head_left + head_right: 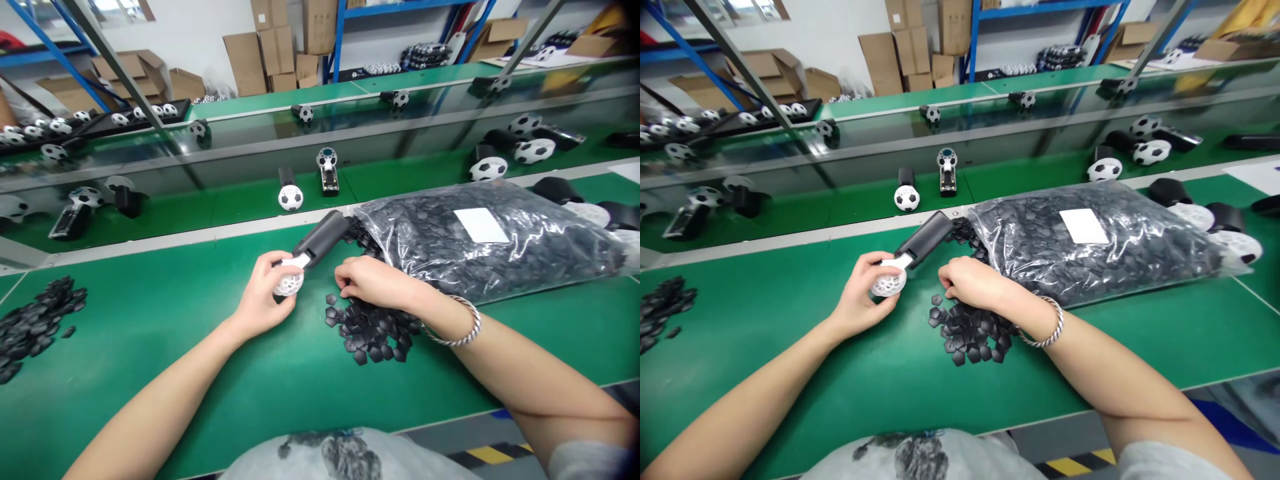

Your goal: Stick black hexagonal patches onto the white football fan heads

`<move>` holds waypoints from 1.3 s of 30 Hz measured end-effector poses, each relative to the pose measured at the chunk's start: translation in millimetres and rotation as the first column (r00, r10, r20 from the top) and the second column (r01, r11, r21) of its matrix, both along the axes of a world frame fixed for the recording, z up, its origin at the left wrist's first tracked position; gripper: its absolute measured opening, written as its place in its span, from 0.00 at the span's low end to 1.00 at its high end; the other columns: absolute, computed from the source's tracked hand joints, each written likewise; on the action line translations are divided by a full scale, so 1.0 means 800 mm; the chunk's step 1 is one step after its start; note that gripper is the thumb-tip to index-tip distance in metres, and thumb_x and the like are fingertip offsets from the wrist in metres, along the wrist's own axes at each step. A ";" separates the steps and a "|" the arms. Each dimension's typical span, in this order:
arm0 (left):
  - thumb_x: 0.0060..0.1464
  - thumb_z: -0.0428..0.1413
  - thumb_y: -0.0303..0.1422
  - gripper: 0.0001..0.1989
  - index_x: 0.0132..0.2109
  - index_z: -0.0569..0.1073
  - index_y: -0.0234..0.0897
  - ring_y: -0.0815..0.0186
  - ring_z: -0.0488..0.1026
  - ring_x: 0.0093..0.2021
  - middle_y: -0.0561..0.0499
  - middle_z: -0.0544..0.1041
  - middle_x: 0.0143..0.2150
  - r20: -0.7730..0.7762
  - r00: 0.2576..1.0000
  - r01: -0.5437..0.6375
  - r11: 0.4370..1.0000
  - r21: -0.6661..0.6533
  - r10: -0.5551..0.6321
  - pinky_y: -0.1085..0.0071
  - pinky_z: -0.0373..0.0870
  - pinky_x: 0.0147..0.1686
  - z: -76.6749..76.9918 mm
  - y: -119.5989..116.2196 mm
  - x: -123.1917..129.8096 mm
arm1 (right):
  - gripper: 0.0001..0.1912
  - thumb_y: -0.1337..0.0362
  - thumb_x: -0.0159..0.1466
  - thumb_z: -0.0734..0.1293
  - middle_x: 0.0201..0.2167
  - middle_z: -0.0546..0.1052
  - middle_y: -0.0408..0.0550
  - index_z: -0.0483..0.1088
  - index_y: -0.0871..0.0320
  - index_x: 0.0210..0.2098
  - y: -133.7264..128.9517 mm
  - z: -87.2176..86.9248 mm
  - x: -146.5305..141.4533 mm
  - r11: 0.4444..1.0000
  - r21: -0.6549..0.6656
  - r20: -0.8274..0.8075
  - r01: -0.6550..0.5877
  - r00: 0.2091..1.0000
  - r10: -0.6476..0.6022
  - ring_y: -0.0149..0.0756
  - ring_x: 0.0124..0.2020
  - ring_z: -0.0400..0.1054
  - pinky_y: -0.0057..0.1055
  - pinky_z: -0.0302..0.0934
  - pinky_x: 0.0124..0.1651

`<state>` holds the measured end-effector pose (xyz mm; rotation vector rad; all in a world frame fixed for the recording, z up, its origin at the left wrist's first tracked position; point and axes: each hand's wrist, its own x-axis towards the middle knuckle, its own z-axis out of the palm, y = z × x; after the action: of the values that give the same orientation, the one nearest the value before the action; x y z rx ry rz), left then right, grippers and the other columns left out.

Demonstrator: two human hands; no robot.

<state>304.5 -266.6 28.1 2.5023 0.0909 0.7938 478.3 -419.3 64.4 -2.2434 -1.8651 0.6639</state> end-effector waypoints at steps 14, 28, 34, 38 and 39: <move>0.38 0.59 0.26 0.23 0.46 0.66 0.39 0.64 0.67 0.40 0.49 0.66 0.48 -0.344 0.935 -0.130 0.825 -0.551 -0.082 0.68 0.65 0.39 0.006 0.012 0.002 | 0.09 0.74 0.59 0.60 0.34 0.72 0.48 0.72 0.60 0.33 0.007 -0.017 0.016 0.977 0.157 -0.030 -0.145 0.988 0.152 0.33 0.34 0.66 0.27 0.59 0.38; 0.39 0.58 0.26 0.25 0.48 0.65 0.41 0.58 0.64 0.51 0.48 0.64 0.50 -0.320 0.915 0.076 0.887 -0.455 -0.243 0.61 0.59 0.53 0.002 0.028 0.002 | 0.11 0.68 0.62 0.59 0.34 0.72 0.47 0.74 0.56 0.34 0.012 -0.023 0.003 0.907 0.346 0.188 -0.239 0.965 0.182 0.34 0.35 0.64 0.27 0.54 0.33; 0.39 0.58 0.26 0.26 0.49 0.64 0.41 0.58 0.63 0.52 0.49 0.63 0.50 -0.336 0.912 0.076 0.903 -0.423 -0.234 0.61 0.58 0.54 0.002 0.028 0.001 | 0.10 0.67 0.63 0.60 0.34 0.73 0.46 0.71 0.56 0.42 0.012 -0.017 -0.010 0.886 0.457 -0.133 -0.079 0.979 0.155 0.31 0.35 0.66 0.27 0.60 0.40; 0.39 0.57 0.26 0.25 0.48 0.64 0.41 0.58 0.62 0.53 0.49 0.63 0.50 -0.321 0.919 0.085 0.909 -0.408 -0.230 0.60 0.57 0.55 0.001 0.027 0.001 | 0.12 0.69 0.62 0.60 0.36 0.72 0.48 0.70 0.57 0.44 0.016 -0.018 -0.017 0.900 0.432 -0.182 -0.063 0.971 0.155 0.32 0.37 0.67 0.29 0.62 0.41; 0.39 0.57 0.26 0.25 0.48 0.65 0.41 0.59 0.62 0.53 0.49 0.64 0.50 -0.318 0.920 0.086 0.910 -0.406 -0.229 0.60 0.57 0.55 0.000 0.027 0.001 | 0.11 0.69 0.62 0.60 0.37 0.73 0.49 0.70 0.58 0.42 0.016 -0.018 -0.018 0.901 0.429 -0.173 -0.066 0.973 0.154 0.32 0.38 0.67 0.29 0.62 0.42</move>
<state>305.6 -245.3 28.3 2.2094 0.1489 0.2109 463.7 -406.7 49.9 -1.7423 -1.8333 0.4311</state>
